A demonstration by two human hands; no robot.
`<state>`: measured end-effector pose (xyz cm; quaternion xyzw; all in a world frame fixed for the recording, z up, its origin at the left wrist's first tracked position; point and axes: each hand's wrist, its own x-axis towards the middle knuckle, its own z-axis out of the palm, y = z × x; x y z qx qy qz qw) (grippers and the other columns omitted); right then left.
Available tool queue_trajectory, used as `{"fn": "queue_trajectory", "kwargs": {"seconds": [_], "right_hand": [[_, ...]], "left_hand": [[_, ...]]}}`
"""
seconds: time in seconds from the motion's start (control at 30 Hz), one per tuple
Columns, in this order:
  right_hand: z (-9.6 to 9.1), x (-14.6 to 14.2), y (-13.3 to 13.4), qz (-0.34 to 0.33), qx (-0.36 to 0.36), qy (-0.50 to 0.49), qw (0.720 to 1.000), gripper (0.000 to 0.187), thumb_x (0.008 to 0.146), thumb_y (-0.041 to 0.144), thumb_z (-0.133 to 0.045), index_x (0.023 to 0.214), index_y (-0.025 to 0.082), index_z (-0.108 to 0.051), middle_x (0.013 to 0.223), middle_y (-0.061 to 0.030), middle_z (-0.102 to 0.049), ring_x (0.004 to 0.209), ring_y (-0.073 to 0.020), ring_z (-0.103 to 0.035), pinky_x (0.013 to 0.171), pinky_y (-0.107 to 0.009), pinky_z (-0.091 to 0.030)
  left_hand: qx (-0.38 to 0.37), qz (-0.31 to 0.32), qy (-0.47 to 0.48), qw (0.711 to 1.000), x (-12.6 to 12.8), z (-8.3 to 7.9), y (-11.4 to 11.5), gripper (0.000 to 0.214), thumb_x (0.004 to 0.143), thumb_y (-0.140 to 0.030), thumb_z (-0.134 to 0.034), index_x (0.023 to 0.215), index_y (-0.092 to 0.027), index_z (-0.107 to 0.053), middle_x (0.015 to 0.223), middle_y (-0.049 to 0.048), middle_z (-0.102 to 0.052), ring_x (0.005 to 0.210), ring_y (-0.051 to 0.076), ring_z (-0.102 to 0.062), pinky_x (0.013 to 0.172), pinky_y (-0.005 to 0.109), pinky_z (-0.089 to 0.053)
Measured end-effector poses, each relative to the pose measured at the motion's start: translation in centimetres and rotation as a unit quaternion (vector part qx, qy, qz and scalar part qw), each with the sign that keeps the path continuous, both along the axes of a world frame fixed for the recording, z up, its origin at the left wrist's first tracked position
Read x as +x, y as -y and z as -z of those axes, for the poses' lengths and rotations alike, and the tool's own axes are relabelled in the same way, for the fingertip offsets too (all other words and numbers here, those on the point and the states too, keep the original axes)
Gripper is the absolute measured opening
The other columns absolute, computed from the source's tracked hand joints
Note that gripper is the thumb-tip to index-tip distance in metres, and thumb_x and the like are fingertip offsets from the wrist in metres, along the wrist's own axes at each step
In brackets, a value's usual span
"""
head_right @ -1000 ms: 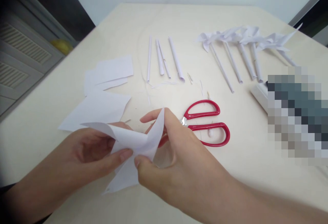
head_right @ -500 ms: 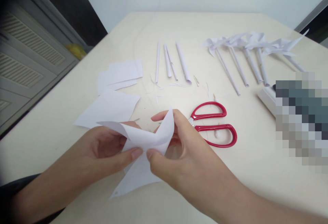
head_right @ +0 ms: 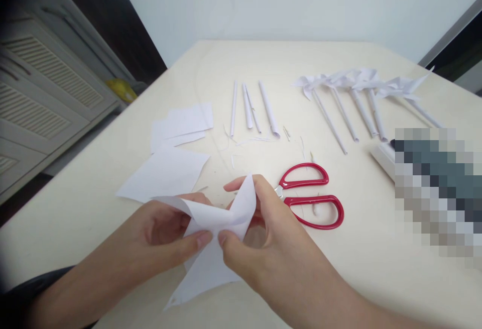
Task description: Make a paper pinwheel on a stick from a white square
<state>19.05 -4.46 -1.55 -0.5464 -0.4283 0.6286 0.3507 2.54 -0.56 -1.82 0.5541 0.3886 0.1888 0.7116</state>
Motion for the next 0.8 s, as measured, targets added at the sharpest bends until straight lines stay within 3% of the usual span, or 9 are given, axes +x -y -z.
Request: {"fn": "queue_trajectory", "kwargs": {"seconds": [0.13, 0.37, 0.43, 0.5, 0.57, 0.63, 0.73, 0.8], "right_hand": [[-0.3, 0.1, -0.1, -0.007, 0.009, 0.009, 1.0, 0.039, 0.071, 0.012, -0.056, 0.101, 0.034, -0.045, 0.086, 0.0028, -0.06, 0.086, -0.02, -0.058, 0.066, -0.032, -0.05], [-0.3, 0.1, 0.1, -0.025, 0.031, 0.036, 0.999, 0.038, 0.075, 0.011, -0.053, 0.103, 0.034, -0.043, 0.089, 0.002, -0.06, 0.085, -0.0191, -0.06, 0.065, -0.031, -0.053], [-0.2, 0.2, 0.1, -0.023, 0.067, 0.072, 0.995, 0.039, 0.076, 0.013, -0.054, 0.106, 0.034, -0.041, 0.095, 0.0015, -0.059, 0.087, -0.0181, -0.06, 0.067, -0.029, -0.053], [0.1, 0.3, 0.2, -0.01, 0.148, 0.148, 0.978, 0.046, 0.074, 0.018, -0.059, 0.112, 0.034, -0.038, 0.105, 0.0004, -0.056, 0.094, -0.0181, -0.057, 0.074, -0.029, -0.053], [0.2, 0.4, 0.4, 0.01, 0.27, 0.264, 0.926, 0.062, 0.07, 0.024, -0.066, 0.122, 0.03, -0.033, 0.116, -0.0038, -0.049, 0.104, -0.0211, -0.051, 0.084, -0.032, -0.048], [0.2, 0.5, 0.9, 0.016, 0.399, 0.368, 0.84, 0.068, 0.069, 0.027, -0.068, 0.126, 0.023, -0.032, 0.12, -0.009, -0.045, 0.11, -0.0253, -0.044, 0.091, -0.037, -0.041], [0.0, 0.2, 1.9, -0.025, 0.519, 0.453, 0.725, 0.041, 0.075, 0.027, -0.064, 0.113, 0.02, -0.05, 0.112, -0.0089, -0.05, 0.104, -0.0251, -0.045, 0.089, -0.039, -0.034], [0.1, -0.2, 2.5, -0.056, 0.559, 0.465, 0.684, 0.018, 0.079, 0.021, -0.059, 0.097, 0.021, -0.06, 0.101, -0.0039, -0.058, 0.094, -0.02, -0.049, 0.085, -0.035, -0.032]], "left_hand": [[-0.004, -0.002, -0.008, 1.0, -0.1, 0.0, 0.0, 0.015, 0.08, -0.018, -0.052, 0.093, -0.02, -0.061, 0.092, 0.0004, -0.064, 0.089, 0.02, -0.06, 0.073, 0.027, -0.047], [-0.002, -0.01, -0.007, 1.0, 0.1, -0.6, 0.1, 0.018, 0.078, -0.013, -0.052, 0.09, -0.021, -0.063, 0.107, 0.0002, -0.063, 0.091, 0.019, -0.061, 0.071, 0.024, -0.048], [0.007, -0.022, -0.007, 1.0, 0.1, -0.5, 0.0, 0.022, 0.079, -0.014, -0.051, 0.095, -0.023, -0.063, 0.104, -0.0005, -0.065, 0.093, 0.019, -0.06, 0.076, 0.027, -0.048], [0.014, -0.037, -0.017, 0.999, 0.0, -0.4, 0.0, 0.024, 0.079, -0.014, -0.05, 0.097, -0.023, -0.063, 0.096, -0.0006, -0.067, 0.092, 0.02, -0.061, 0.079, 0.028, -0.048], [0.014, -0.052, -0.03, 0.998, 0.0, -0.4, -0.1, 0.023, 0.078, -0.012, -0.05, 0.093, -0.021, -0.064, 0.09, -0.0004, -0.068, 0.086, 0.019, -0.062, 0.075, 0.026, -0.049], [0.015, -0.069, -0.035, 0.997, 0.0, -0.5, -0.1, 0.02, 0.077, -0.011, -0.051, 0.089, -0.019, -0.065, 0.084, -0.0011, -0.068, 0.079, 0.017, -0.063, 0.068, 0.022, -0.049], [0.025, -0.074, -0.015, 0.997, 0.0, -0.4, -0.1, 0.019, 0.079, -0.012, -0.051, 0.091, -0.02, -0.064, 0.082, -0.0021, -0.068, 0.075, 0.015, -0.063, 0.065, 0.02, -0.049], [0.036, -0.07, 0.003, 0.997, 0.0, -0.3, -0.1, 0.022, 0.079, -0.012, -0.051, 0.094, -0.021, -0.064, 0.089, -0.0022, -0.068, 0.077, 0.014, -0.063, 0.07, 0.021, -0.049]]}}
